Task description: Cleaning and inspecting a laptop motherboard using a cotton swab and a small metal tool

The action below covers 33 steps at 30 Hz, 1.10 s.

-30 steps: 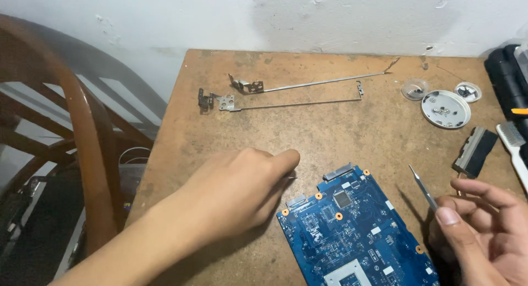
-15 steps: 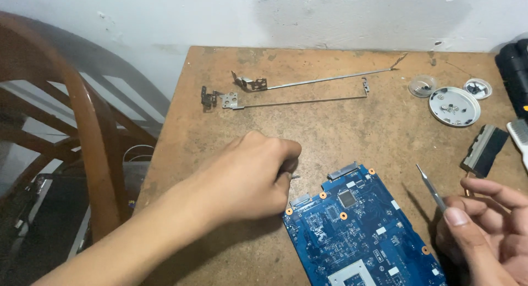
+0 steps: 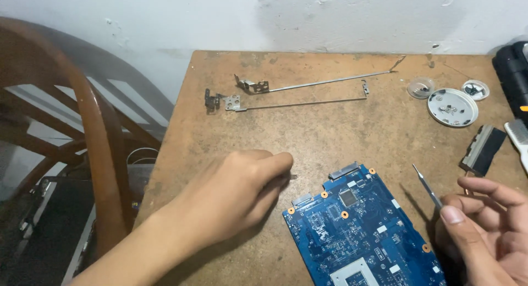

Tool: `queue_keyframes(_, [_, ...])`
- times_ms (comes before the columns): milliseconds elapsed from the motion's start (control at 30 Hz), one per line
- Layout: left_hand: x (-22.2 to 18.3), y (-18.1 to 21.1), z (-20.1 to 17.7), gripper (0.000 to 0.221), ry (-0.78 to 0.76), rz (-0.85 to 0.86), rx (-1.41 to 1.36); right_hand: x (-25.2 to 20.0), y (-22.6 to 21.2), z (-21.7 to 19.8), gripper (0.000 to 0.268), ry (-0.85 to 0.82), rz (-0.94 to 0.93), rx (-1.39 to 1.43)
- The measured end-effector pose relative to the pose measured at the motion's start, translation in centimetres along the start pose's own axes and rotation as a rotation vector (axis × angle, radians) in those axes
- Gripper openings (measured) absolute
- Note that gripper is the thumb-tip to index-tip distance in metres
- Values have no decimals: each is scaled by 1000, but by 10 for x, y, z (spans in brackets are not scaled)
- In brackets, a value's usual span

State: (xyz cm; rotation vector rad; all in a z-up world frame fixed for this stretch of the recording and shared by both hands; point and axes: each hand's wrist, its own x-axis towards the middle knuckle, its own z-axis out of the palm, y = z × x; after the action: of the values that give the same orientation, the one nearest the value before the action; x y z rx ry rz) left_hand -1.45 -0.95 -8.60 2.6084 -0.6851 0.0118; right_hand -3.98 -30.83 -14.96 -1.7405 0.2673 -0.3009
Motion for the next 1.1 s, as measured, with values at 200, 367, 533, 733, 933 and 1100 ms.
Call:
queue_keyframes(200, [21,12,-14,16,-268,-223,212,1,0,-2,48,-22,-34,-66])
queue_keyframes(367, [18,3,-1,21,-161,18,381,2,8,-5,49,-21,-33,8])
queue_keyframes(533, [9,8,-7,23,-146,178,392,4,9,-5,48,-5,-13,-92])
queue_keyframes(733, [7,5,-6,20,-144,234,406,7,19,-8,50,-28,-56,53])
queue_keyframes(933, [1,5,0,25,-42,175,370,7,11,-7,49,-39,-33,-3])
queue_keyframes(1100, [-6,9,-4,13,157,108,206,8,14,-8,47,-68,-80,53])
